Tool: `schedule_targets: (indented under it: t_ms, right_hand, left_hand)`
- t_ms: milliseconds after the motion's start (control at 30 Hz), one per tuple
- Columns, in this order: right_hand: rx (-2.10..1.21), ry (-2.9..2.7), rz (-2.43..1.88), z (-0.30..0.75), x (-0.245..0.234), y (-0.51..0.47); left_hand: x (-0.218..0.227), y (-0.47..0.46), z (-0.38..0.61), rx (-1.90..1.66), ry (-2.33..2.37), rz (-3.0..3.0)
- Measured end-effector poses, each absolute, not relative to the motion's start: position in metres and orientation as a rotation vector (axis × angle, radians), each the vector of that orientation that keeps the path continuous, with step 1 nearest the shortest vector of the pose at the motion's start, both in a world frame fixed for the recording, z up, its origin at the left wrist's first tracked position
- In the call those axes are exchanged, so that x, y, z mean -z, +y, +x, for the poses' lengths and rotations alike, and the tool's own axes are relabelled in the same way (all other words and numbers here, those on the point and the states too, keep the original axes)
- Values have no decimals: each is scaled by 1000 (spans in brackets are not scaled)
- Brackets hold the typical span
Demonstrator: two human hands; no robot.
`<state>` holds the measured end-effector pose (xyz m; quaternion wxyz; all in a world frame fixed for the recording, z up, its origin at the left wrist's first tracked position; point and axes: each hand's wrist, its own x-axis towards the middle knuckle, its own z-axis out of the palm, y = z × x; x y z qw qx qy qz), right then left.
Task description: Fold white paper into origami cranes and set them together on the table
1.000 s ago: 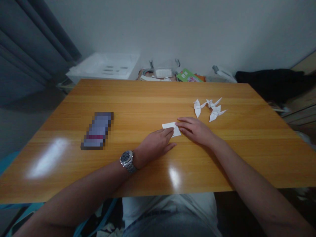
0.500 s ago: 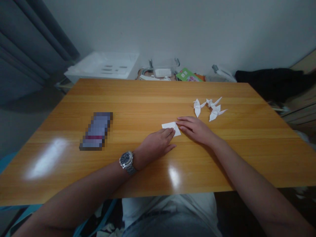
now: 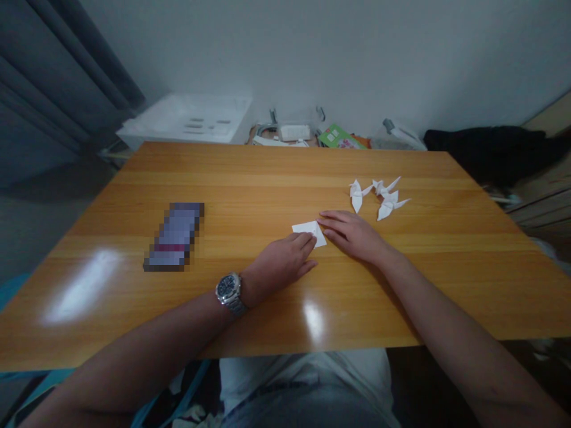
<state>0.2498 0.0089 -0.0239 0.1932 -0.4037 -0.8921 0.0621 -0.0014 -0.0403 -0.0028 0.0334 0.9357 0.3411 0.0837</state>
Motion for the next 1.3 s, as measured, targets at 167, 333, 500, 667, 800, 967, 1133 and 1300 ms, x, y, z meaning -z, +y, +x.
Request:
schedule_targets:
  t_ms: [167,333,500,667,800,967,1133,1300]
  right_hand:
    - [-201,-2519,-1109,251,20,7]
    - [-154,-2540,-1125,250,22,6]
    - [-195,-2486,-1144,248,21,8]
    - [-257,-2473,-1126,250,19,8]
    - [-218,-2497,-1120,253,21,8]
    - [-150,-2517,-1143,251,25,8]
    - [-158,-2496,-1147,250,24,8]
    - [-195,-2519,-1104,253,21,8]
  left_hand:
    - [2,-41,-2,-243,1064,2887]
    - [1,-42,-1,-243,1074,2890]
    - [-2,-42,-2,-227,1056,2877]
    - [-3,-42,-1,-218,1061,2879]
    - [-2,-42,0,-212,1034,2898]
    - [-1,-42,1,-218,1021,2908]
    - [-4,-44,2,-217,1035,2890]
    - [-5,-44,3,-235,1039,2876]
